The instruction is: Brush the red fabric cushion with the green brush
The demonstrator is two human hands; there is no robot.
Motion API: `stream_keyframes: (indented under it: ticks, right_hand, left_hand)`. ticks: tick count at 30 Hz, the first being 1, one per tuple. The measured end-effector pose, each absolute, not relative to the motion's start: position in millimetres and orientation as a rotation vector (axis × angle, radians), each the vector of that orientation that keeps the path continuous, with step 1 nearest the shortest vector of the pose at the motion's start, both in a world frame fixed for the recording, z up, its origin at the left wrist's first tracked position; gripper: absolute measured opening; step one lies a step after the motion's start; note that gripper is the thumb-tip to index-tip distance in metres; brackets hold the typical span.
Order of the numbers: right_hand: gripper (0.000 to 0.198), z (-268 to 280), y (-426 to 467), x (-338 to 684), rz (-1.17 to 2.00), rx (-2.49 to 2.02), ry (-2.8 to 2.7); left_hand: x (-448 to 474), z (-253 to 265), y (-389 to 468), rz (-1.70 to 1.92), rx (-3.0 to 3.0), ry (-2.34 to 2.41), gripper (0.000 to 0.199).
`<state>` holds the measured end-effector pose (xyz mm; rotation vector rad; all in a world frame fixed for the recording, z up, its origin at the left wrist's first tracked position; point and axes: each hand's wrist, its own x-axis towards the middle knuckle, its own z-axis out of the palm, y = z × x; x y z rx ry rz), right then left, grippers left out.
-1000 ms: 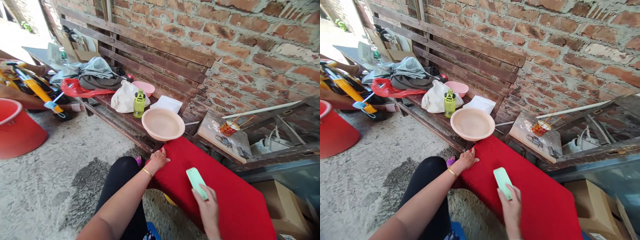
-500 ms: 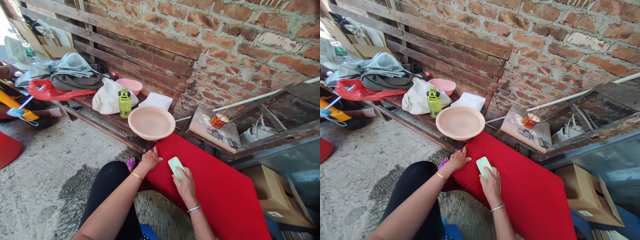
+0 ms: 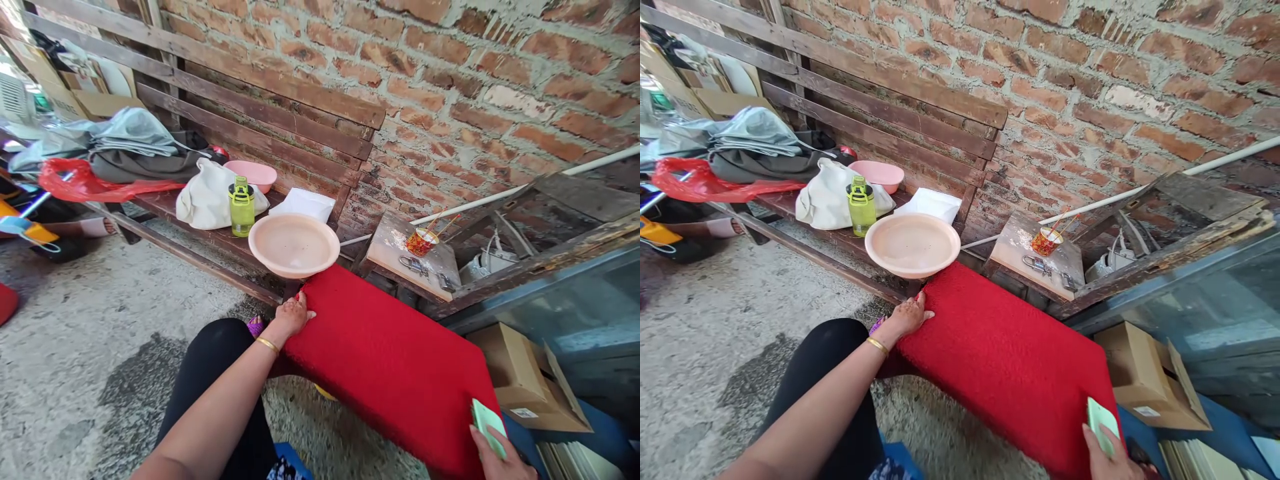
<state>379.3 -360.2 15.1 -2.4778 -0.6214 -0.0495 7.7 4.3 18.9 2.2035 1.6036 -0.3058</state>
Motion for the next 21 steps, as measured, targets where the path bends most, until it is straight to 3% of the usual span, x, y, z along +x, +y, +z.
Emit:
stream_keyframes:
  ticks: [3, 7, 13, 18, 21]
  right_hand:
    - [0.044, 22.1, -326.5, 355.3, -0.027, -2.445, -0.610]
    - [0.058, 15.1, -219.6, 272.8, 0.143, -2.229, -1.015]
    - [0.036, 2.3, -105.1, 185.2, 0.308, -2.008, -1.490]
    - [0.038, 1.7, -116.8, 234.4, 0.317, -2.160, -1.397]
    - [0.053, 10.0, -169.7, 298.1, 0.273, -2.345, -1.146]
  left_hand:
    - [7.3, 16.4, 4.6, -0.297, 2.222, 1.604, 0.078]
    - [7.3, 13.3, 3.5, -0.288, 2.263, 1.615, 0.077]
    - [6.0, -1.3, 3.8, -0.258, 2.343, 1.618, 0.077]
    - [6.0, -6.9, 6.5, -0.270, 2.344, 1.591, 0.075]
    - [6.9, -4.5, 6.5, -0.265, 2.336, 1.583, 0.074]
